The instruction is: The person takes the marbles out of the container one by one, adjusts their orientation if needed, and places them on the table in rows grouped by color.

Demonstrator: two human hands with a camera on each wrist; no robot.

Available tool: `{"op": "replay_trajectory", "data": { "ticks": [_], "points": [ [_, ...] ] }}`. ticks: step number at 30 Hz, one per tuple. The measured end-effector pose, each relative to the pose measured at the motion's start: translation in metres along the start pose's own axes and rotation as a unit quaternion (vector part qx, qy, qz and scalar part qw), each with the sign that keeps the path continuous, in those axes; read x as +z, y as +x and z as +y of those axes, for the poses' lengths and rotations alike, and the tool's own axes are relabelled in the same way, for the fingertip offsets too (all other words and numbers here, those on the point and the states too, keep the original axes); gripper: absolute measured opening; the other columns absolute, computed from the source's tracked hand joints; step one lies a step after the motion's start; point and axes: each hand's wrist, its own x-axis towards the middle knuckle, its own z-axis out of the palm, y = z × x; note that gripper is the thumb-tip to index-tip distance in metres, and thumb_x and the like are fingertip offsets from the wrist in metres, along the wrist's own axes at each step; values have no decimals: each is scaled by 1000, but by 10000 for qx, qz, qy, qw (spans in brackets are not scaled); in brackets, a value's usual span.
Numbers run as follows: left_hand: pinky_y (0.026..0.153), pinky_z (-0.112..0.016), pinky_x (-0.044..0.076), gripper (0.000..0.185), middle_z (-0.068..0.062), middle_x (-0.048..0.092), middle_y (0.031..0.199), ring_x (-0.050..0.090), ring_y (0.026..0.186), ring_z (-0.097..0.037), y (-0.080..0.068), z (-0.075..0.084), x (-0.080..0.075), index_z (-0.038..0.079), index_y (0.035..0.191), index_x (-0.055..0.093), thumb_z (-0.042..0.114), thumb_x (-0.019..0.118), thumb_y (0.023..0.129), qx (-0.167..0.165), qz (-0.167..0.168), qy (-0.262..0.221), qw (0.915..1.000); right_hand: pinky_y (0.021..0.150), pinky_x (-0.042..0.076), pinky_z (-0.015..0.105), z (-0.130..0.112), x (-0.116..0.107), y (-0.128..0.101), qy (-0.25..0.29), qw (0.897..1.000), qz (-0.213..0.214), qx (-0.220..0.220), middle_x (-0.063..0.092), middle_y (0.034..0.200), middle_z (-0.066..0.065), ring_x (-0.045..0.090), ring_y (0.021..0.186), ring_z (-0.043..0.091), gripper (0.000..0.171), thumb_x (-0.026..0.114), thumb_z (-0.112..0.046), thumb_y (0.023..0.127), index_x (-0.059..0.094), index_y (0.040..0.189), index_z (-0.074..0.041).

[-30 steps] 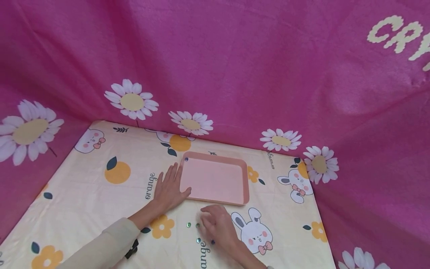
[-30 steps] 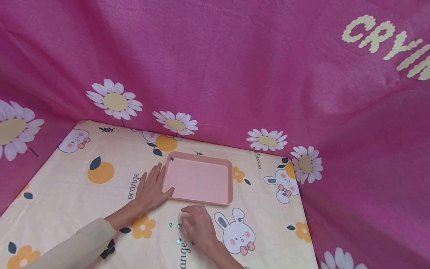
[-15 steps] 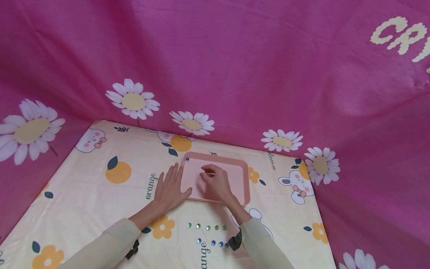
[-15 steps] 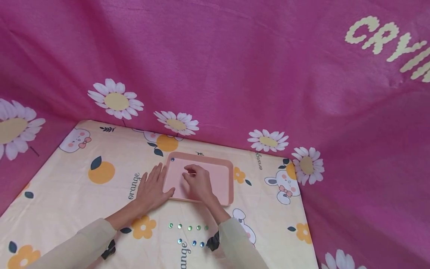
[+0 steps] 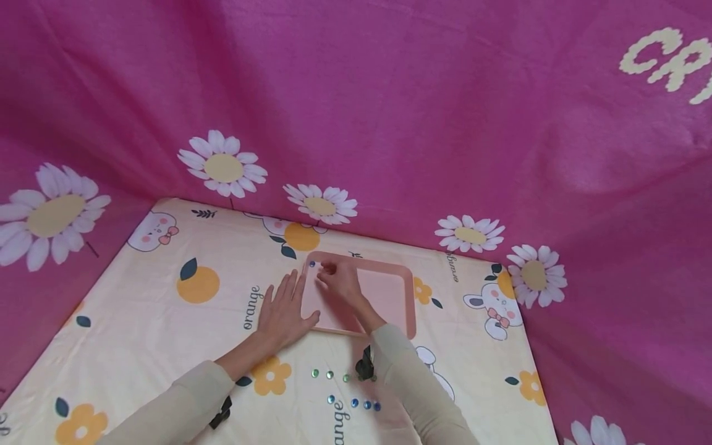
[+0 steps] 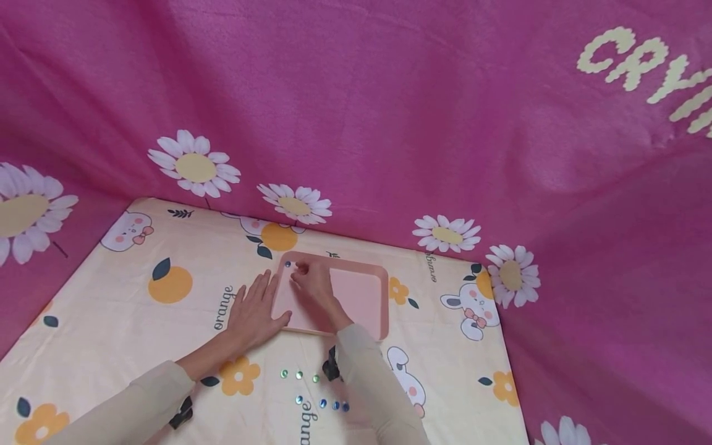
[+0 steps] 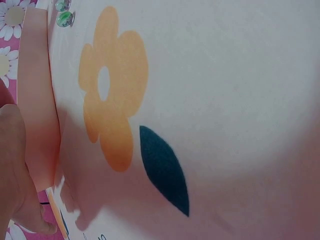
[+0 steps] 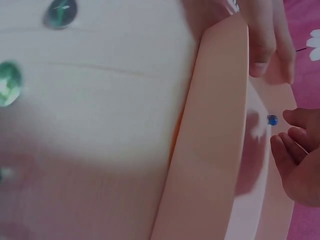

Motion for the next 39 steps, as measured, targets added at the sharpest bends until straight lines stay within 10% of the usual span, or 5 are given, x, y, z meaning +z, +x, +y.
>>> {"op": "replay_trajectory", "data": {
  "ticks": [39],
  "points": [
    [117, -60, 15, 97, -15, 17, 165, 17, 150, -34, -2, 0, -5, 8, 161, 14, 60, 57, 90, 13, -145, -38, 9999, 83, 52, 26, -11, 31, 24, 5, 9967, -10, 816, 65, 90, 1, 58, 90, 18, 19, 62, 2, 95, 75, 100, -11]
  ]
}}
